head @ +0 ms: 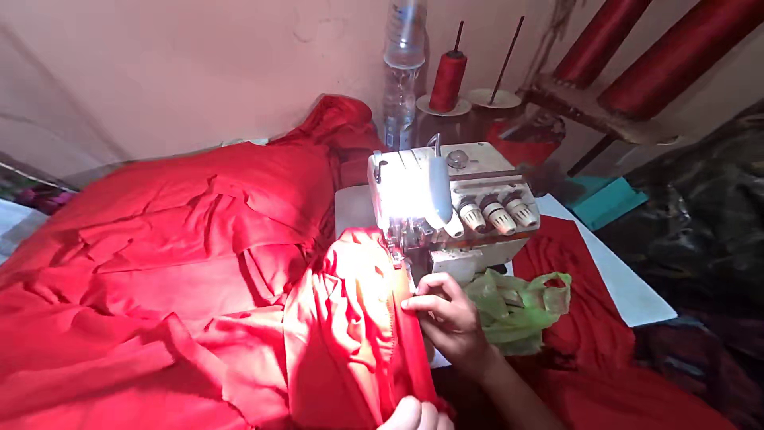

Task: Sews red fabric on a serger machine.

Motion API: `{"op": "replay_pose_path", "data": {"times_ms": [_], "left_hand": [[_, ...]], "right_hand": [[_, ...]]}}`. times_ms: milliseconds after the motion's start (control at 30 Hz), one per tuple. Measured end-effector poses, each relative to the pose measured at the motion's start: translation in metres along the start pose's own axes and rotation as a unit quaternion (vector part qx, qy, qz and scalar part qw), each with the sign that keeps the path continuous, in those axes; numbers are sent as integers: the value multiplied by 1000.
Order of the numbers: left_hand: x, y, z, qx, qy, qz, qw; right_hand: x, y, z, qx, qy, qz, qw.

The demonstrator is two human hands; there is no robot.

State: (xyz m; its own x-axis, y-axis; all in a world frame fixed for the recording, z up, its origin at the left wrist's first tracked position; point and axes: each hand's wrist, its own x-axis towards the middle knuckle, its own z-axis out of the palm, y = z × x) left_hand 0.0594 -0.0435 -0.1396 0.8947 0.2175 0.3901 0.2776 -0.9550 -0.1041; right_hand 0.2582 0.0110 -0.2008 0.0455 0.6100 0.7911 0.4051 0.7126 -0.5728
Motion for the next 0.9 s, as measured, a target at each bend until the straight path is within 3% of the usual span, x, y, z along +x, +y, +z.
{"op": "replay_pose_path", "data": {"times_ms": [133, 300, 400, 600, 733, 833, 900], "left_hand": [[36, -16, -7, 36, 30, -38, 998], [57, -36, 11, 90, 142, -114, 979], [65, -50, 17, 115, 170, -117, 972], [59, -74, -3, 75, 52, -141, 986], [41, -115, -21, 118, 48, -167, 978], [40, -107, -42, 194, 72, -129, 970], [38, -82, -48, 121, 40, -108, 986]], "right_hand": [[3, 3, 0, 15, 0, 6, 1000], [4, 3, -1, 27, -5, 7, 1000], [6, 2, -4, 28, -11, 4, 1000], [19, 1, -8, -22, -26, 13, 999], [20, 0, -7, -57, -27, 28, 998], [14, -2, -6, -55, -10, 37, 998], [7, -2, -8, -30, -2, 39, 999]]}}
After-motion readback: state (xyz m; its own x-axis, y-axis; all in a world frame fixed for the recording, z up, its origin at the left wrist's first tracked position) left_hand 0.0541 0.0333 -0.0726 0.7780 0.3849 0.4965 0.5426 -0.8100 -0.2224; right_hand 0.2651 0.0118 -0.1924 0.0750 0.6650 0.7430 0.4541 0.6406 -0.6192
